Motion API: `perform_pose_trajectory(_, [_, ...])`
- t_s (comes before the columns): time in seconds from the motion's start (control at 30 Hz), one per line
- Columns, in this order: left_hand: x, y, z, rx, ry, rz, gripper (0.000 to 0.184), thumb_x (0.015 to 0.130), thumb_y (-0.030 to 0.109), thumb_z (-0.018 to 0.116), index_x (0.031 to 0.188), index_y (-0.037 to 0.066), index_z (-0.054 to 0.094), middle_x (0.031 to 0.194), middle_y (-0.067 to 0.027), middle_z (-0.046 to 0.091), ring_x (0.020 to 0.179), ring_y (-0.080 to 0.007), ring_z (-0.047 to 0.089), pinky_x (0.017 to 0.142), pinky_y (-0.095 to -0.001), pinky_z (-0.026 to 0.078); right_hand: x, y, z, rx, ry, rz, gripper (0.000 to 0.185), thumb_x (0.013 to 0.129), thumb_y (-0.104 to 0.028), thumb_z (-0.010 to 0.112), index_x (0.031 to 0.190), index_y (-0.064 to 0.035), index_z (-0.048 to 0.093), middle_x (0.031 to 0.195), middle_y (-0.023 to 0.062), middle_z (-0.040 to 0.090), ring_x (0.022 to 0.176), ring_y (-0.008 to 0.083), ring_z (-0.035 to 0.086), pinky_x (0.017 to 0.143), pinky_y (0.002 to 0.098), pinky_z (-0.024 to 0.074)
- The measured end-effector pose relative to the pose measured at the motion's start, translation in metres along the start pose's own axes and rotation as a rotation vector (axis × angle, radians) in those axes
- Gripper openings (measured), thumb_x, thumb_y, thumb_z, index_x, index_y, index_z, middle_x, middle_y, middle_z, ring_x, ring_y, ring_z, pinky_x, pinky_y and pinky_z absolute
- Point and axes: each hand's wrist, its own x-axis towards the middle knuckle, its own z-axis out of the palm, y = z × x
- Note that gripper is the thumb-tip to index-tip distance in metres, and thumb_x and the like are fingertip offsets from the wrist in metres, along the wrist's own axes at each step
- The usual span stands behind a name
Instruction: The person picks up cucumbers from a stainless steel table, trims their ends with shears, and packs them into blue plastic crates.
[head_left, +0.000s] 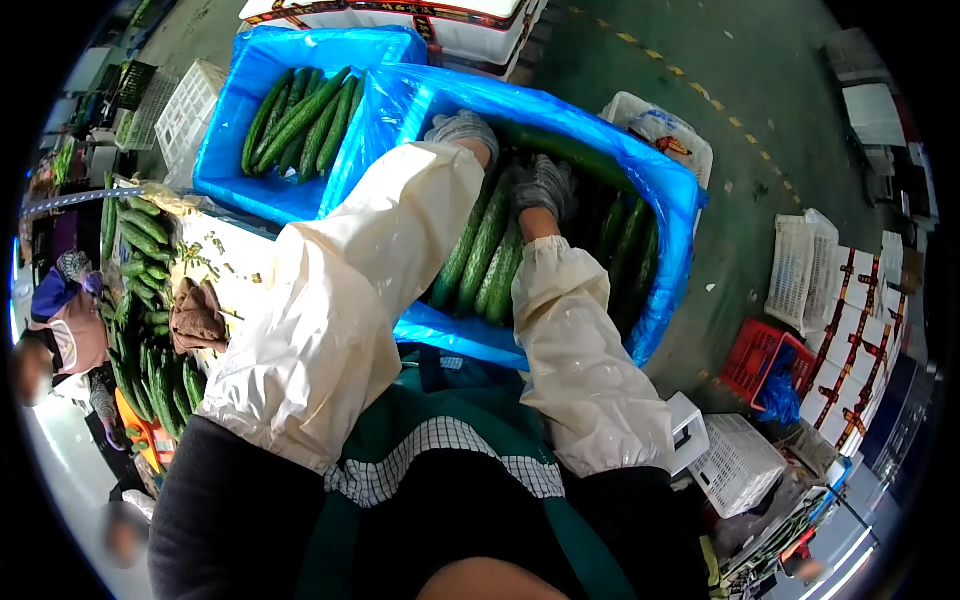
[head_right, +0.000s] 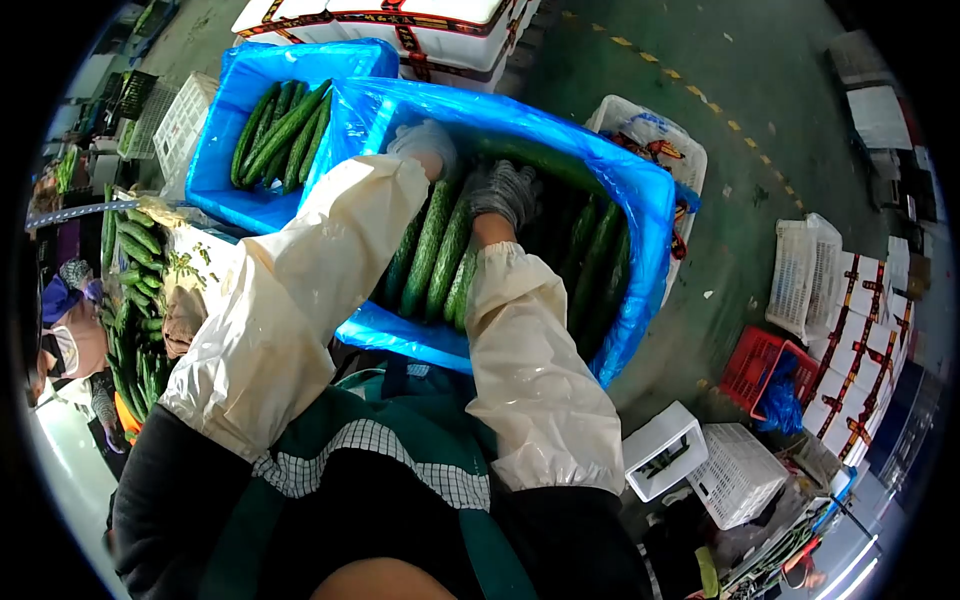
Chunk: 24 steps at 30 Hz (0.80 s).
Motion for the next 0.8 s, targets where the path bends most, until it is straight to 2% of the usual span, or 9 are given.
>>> perform_pose_trajectory(0.07, [-0.015,0.009,-0.037,0.170,-0.158,0.189,0.037,0.075,0.028,0.058,0.106,0.008,0.058,0.113,-0.0154,0.055,0.109,-0.0319,0.048,0.091,-0.0395,0.038,0.002,0.000,-0.002,-0.064,0.013,-0.049,0.048,0.075,-0.050,0.051,0.111,-0.0204,0.056,0.123,0.0149,0.045,0.116,0.0354,0.038,0.093,0.0492,0.0314])
perform_pose_trajectory(0.13, [-0.022,0.007,-0.046,0.218,-0.183,0.249,0.036,0.075,0.027,0.057,0.106,0.009,0.058,0.113,-0.0151,0.054,0.109,-0.0313,0.048,0.091,-0.0391,0.038,0.012,-0.001,-0.003,0.068,-0.184,-0.022,0.046,0.073,-0.049,0.052,0.105,-0.0161,0.060,0.112,0.0170,0.054,0.106,0.0338,0.049,0.089,0.0433,0.0383])
perform_pose_trajectory(0.23, [-0.026,0.009,-0.049,0.240,-0.199,0.305,0.035,0.076,0.026,0.056,0.106,0.009,0.057,0.113,-0.0147,0.054,0.108,-0.0304,0.049,0.090,-0.0385,0.039,0.035,0.014,0.013,0.136,-0.198,-0.115,0.047,0.071,-0.047,0.055,0.102,-0.0121,0.061,0.104,0.0180,0.057,0.098,0.0336,0.053,0.084,0.0391,0.0425])
perform_pose_trajectory(0.37, [-0.022,0.010,-0.046,0.245,-0.212,0.362,0.034,0.077,0.025,0.054,0.107,0.009,0.057,0.113,-0.0141,0.054,0.107,-0.0291,0.049,0.089,-0.0377,0.039,0.053,0.024,0.024,0.193,-0.198,-0.253,0.050,0.068,-0.045,0.061,0.104,-0.0101,0.060,0.106,0.0160,0.058,0.099,0.0296,0.054,0.085,0.0380,0.0414])
perform_pose_trajectory(0.43, [-0.020,0.006,-0.046,0.235,-0.213,0.396,0.034,0.077,0.024,0.053,0.107,0.009,0.056,0.113,-0.0138,0.054,0.106,-0.0285,0.050,0.089,-0.0373,0.039,0.051,0.028,0.024,0.590,-0.322,-0.236,0.047,0.068,-0.037,0.065,0.103,-0.0069,0.060,0.100,0.0098,0.060,0.089,0.0249,0.055,0.080,0.0353,0.0410])
perform_pose_trajectory(0.53, [-0.014,0.003,-0.044,0.211,-0.219,0.475,0.033,0.078,0.023,0.051,0.107,0.010,0.056,0.113,-0.0134,0.054,0.105,-0.0276,0.050,0.089,-0.0366,0.039,0.047,0.012,-0.010,0.490,-0.510,-0.053,0.046,0.068,-0.034,0.068,0.104,-0.0062,0.059,0.098,0.0065,0.059,0.087,0.0203,0.052,0.080,0.0351,0.0406])
perform_pose_trajectory(0.6, [-0.010,-0.001,-0.044,0.188,-0.232,0.541,0.033,0.078,0.023,0.050,0.108,0.010,0.055,0.113,-0.0131,0.054,0.105,-0.0270,0.050,0.088,-0.0362,0.040,0.046,0.016,-0.008,0.541,-0.440,-0.107,0.043,0.068,-0.032,0.069,0.101,-0.0058,0.060,0.096,0.0073,0.059,0.088,0.0205,0.051,0.080,0.0346,0.0398])
perform_pose_trajectory(0.7, [0.000,-0.011,-0.043,0.132,-0.264,0.652,0.032,0.079,0.022,0.049,0.108,0.010,0.055,0.113,-0.0126,0.054,0.104,-0.0260,0.051,0.088,-0.0356,0.040,0.038,0.020,-0.008,0.732,-0.515,-0.003,0.037,0.067,-0.028,0.070,0.096,-0.0060,0.062,0.094,0.0050,0.060,0.089,0.0184,0.051,0.082,0.0319,0.0381])
perform_pose_trajectory(0.8, [0.020,-0.022,-0.031,0.027,-0.326,0.809,0.031,0.079,0.021,0.048,0.108,0.010,0.054,0.113,-0.0122,0.054,0.103,-0.0251,0.051,0.087,-0.0350,0.040,0.044,0.033,0.003,0.993,-0.510,-0.101,0.030,0.067,-0.023,0.071,0.091,-0.0078,0.063,0.092,0.0023,0.060,0.090,0.0163,0.050,0.085,0.0297,0.0356])
